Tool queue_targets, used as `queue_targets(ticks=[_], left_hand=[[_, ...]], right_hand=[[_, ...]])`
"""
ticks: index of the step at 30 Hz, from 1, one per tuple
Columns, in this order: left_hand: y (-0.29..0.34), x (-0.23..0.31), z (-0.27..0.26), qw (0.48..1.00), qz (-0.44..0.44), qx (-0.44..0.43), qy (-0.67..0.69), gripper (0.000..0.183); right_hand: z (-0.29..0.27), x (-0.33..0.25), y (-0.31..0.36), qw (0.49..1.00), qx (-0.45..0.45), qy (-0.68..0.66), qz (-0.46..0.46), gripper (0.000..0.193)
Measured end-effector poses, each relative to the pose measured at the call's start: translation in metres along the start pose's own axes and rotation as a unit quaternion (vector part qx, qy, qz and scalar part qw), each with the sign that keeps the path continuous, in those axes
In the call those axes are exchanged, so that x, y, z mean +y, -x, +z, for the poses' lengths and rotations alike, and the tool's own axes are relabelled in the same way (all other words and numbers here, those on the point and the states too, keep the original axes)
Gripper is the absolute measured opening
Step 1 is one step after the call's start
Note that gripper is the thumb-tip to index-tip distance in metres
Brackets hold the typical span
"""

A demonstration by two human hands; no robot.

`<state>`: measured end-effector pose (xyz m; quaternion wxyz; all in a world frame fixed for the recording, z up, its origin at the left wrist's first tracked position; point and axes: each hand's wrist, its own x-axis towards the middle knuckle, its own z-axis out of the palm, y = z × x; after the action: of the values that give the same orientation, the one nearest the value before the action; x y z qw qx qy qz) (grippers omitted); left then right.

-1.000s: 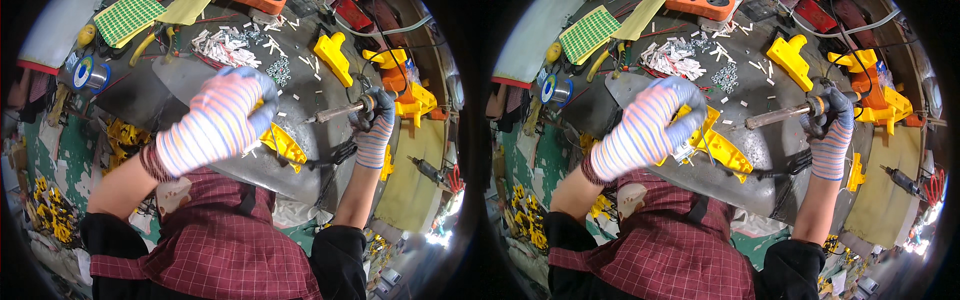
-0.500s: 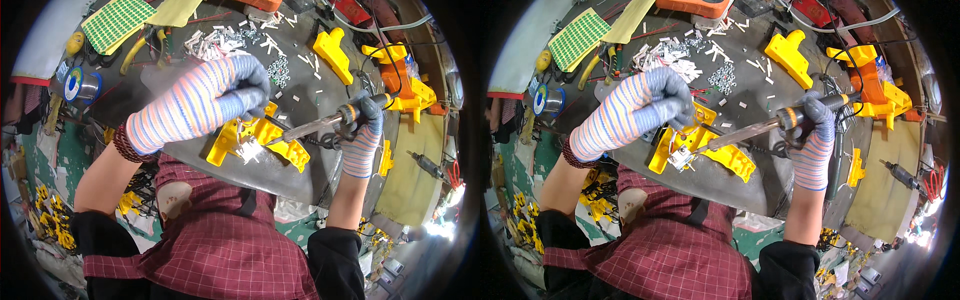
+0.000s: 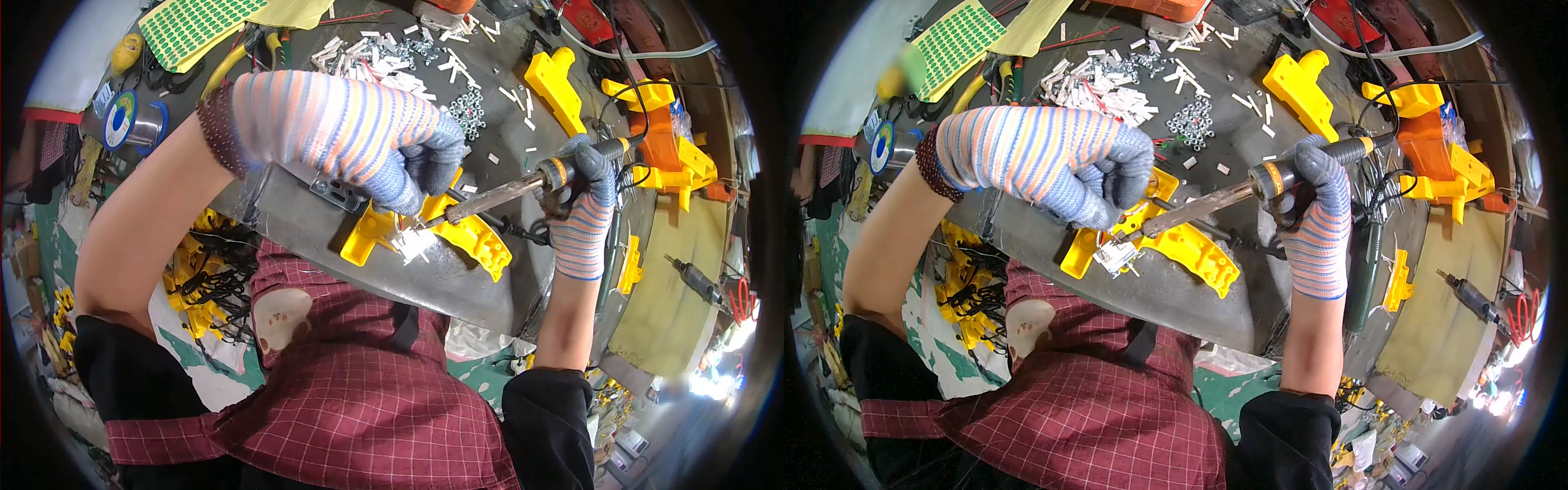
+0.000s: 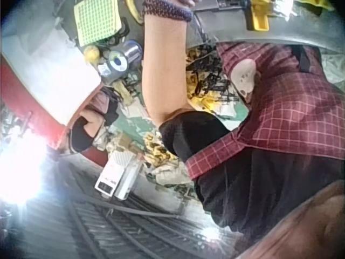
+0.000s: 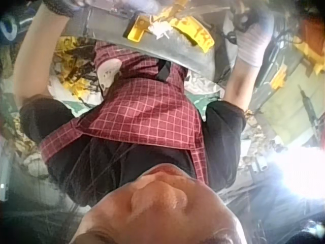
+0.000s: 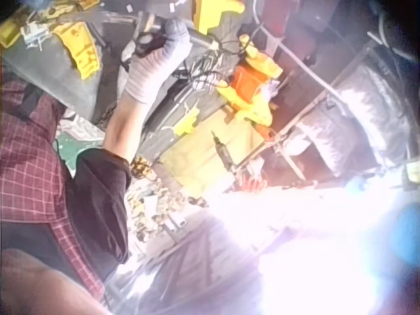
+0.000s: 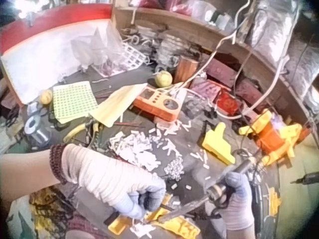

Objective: Assembling and soldering the internal components of a yellow plastic toy chainsaw.

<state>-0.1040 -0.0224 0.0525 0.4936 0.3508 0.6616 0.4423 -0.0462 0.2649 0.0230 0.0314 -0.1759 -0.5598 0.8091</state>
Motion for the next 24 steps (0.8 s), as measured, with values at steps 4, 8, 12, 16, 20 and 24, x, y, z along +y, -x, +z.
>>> queue_targets(ticks=[4,8,12,16,20,24], left_hand=[[-0.008,0.006,0.001,0.997,-0.047,-0.015,-0.067,0.026],[-0.016,0.016,0.002,0.991,-0.074,-0.028,-0.105,0.028],[-0.014,0.023,0.001,0.986,-0.109,-0.03,-0.12,0.031],[-0.017,0.022,0.002,0.984,-0.104,-0.031,-0.141,0.033],[-0.017,0.02,0.003,0.987,-0.111,-0.027,-0.116,0.034],[-0.017,0.024,0.007,0.986,-0.103,-0.015,-0.129,0.033]], right_hand=[[-0.004,0.0,-0.006,0.998,-0.066,0.001,0.012,0.021],[-0.002,-0.005,-0.005,0.997,-0.065,-0.021,0.023,0.018],[0.002,-0.012,-0.005,0.999,-0.046,-0.012,0.009,0.02],[0.003,-0.008,-0.003,0.999,-0.034,-0.004,0.006,0.018],[-0.016,-0.006,-0.014,0.981,-0.169,-0.04,0.091,0.017],[-0.005,0.0,-0.005,0.996,-0.086,-0.028,0.025,0.02]])
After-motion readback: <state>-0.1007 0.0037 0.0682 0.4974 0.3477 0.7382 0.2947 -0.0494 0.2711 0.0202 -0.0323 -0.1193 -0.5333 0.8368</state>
